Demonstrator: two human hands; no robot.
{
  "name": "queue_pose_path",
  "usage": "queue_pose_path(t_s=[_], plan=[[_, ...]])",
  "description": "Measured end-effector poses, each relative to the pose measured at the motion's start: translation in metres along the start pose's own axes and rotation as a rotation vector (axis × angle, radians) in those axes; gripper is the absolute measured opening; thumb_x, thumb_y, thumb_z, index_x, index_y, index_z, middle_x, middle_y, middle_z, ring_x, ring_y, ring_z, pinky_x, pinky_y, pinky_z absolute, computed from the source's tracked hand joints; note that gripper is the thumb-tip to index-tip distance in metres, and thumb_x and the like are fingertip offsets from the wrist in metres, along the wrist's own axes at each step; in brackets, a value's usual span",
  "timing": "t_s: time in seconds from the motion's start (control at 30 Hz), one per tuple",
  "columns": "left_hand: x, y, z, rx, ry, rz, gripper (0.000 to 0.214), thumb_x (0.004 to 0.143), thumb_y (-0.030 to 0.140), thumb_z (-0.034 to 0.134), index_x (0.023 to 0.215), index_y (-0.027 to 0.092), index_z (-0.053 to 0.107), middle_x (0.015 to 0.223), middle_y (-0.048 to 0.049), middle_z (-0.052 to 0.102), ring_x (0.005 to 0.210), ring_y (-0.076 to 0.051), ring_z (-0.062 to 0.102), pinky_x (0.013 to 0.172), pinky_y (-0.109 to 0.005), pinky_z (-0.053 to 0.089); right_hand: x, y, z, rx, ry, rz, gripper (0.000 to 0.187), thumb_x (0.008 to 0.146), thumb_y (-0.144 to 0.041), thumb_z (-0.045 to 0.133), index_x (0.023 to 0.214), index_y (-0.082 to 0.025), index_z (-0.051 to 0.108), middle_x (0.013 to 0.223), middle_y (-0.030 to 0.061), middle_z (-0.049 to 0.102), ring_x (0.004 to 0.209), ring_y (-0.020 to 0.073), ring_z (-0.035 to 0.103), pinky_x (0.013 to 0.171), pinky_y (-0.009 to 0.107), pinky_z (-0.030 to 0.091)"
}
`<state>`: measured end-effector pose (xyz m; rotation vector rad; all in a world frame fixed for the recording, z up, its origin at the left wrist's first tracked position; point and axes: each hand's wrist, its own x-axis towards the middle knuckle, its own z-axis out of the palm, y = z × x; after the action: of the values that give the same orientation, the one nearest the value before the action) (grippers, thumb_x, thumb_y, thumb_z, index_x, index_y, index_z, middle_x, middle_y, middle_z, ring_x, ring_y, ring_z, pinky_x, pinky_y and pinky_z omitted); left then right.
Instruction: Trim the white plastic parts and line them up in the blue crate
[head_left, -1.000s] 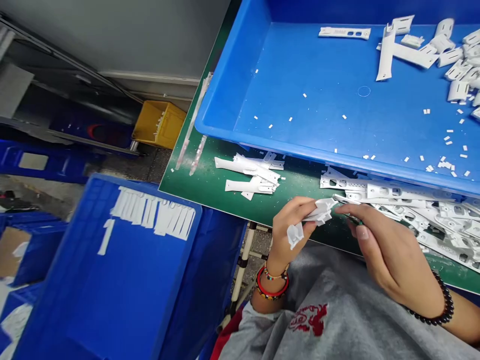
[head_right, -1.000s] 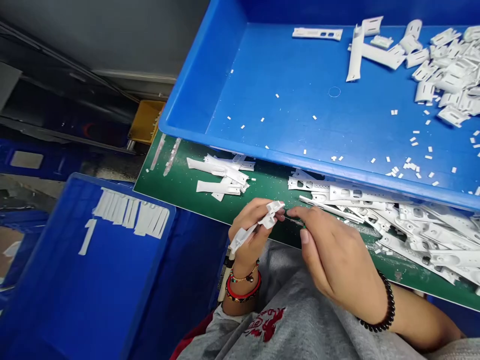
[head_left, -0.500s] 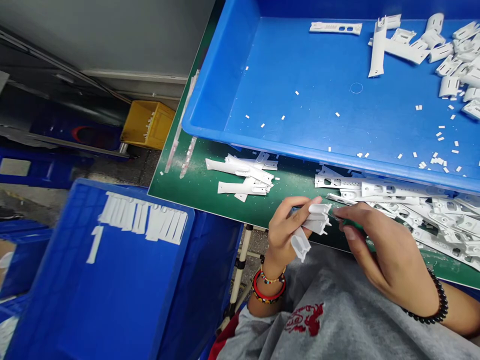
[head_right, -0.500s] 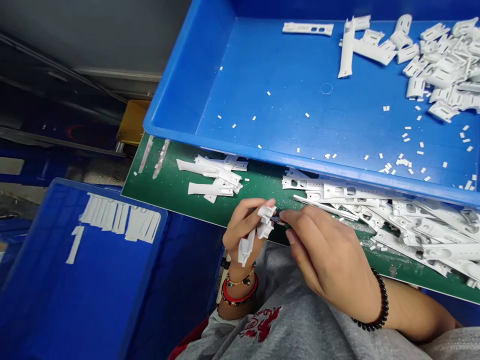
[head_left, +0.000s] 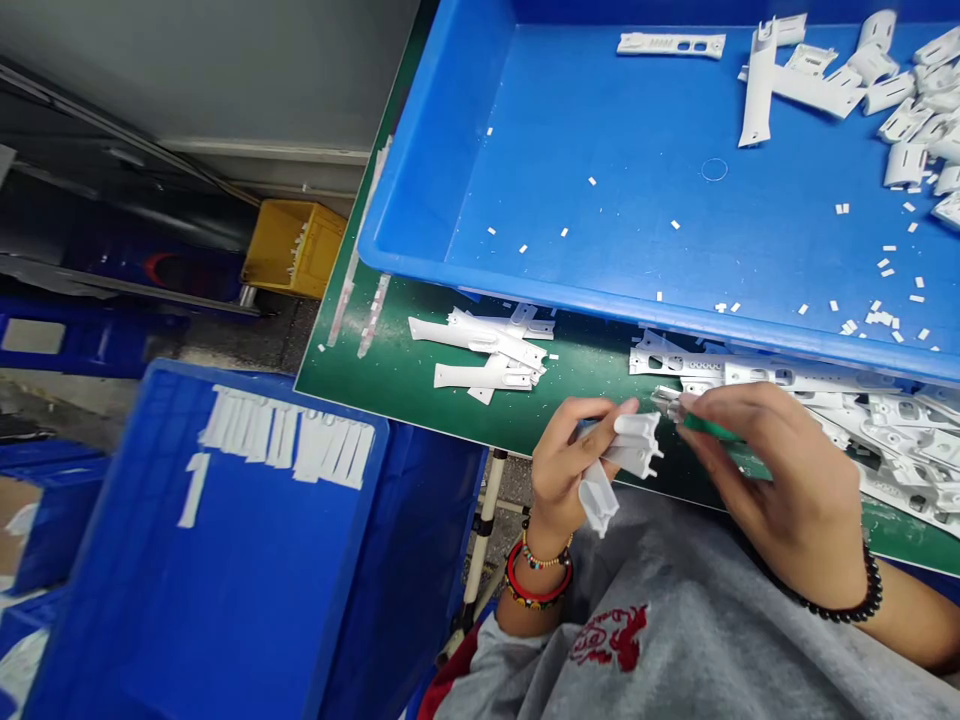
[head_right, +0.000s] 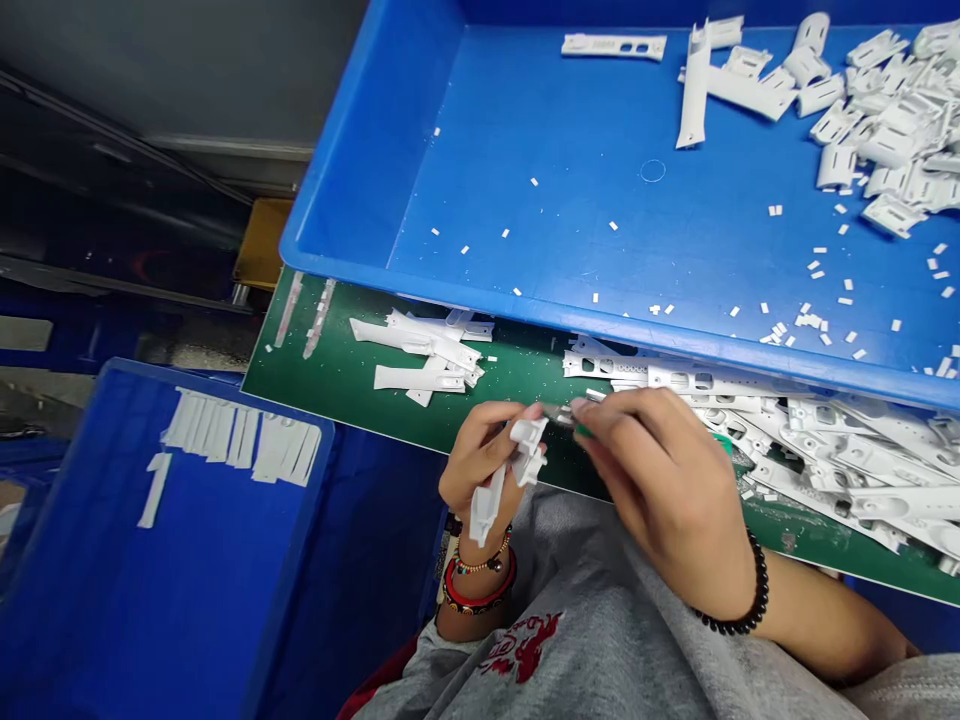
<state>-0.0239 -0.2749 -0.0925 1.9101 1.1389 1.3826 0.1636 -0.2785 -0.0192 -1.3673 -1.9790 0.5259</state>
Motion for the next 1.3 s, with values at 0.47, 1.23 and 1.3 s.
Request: queue_pose_path(t_s=[0.47, 1.23, 1.3], plan=[[0.002, 0.001, 0.005, 0.037, 0.007, 0.011, 0.047, 0.095, 0.023, 0.060, 0.140, 0.036, 0.056, 0.102, -0.0043, 0.066, 0.084, -0.014, 0.063, 0.071, -0.027, 0.056, 0.001, -0.003, -0.004, -0.012, 0.004, 0.049, 0.016, 0.098, -0.018, 0.051, 0.112, -0.022, 0.058, 0.097, 0.0075, 0.070, 0.089, 0.0219, 0.069, 0.077, 0.033, 0.055], [0.009, 0.008, -0.003, 0.153, -0.218, 0.132, 0.050, 0.102, 0.040, 0.041, 0.151, 0.026, 0.043, 0.115, -0.0111, 0.062, 0.100, -0.021, 0.063, 0.081, -0.032, 0.054, 0.007, 0.003, -0.015, -0.092, -0.272, 0.012, 0.033, 0.103, -0.034, 0.039, 0.072, -0.022, 0.044, 0.051, -0.0066, 0.044, 0.038, 0.0086, 0.041, 0.044, 0.023, 0.026], [0.009, 0.011, -0.004, 0.212, -0.225, 0.147, 0.051, 0.103, 0.040, 0.039, 0.152, 0.025, 0.040, 0.111, -0.0106, 0.061, 0.097, -0.020, 0.062, 0.079, -0.031, 0.054, 0.005, 0.004, -0.012, -0.103, -0.253, 0.003, 0.033, 0.103, -0.033, 0.039, 0.072, -0.022, 0.045, 0.049, -0.0071, 0.043, 0.038, 0.0086, 0.040, 0.043, 0.023, 0.026]])
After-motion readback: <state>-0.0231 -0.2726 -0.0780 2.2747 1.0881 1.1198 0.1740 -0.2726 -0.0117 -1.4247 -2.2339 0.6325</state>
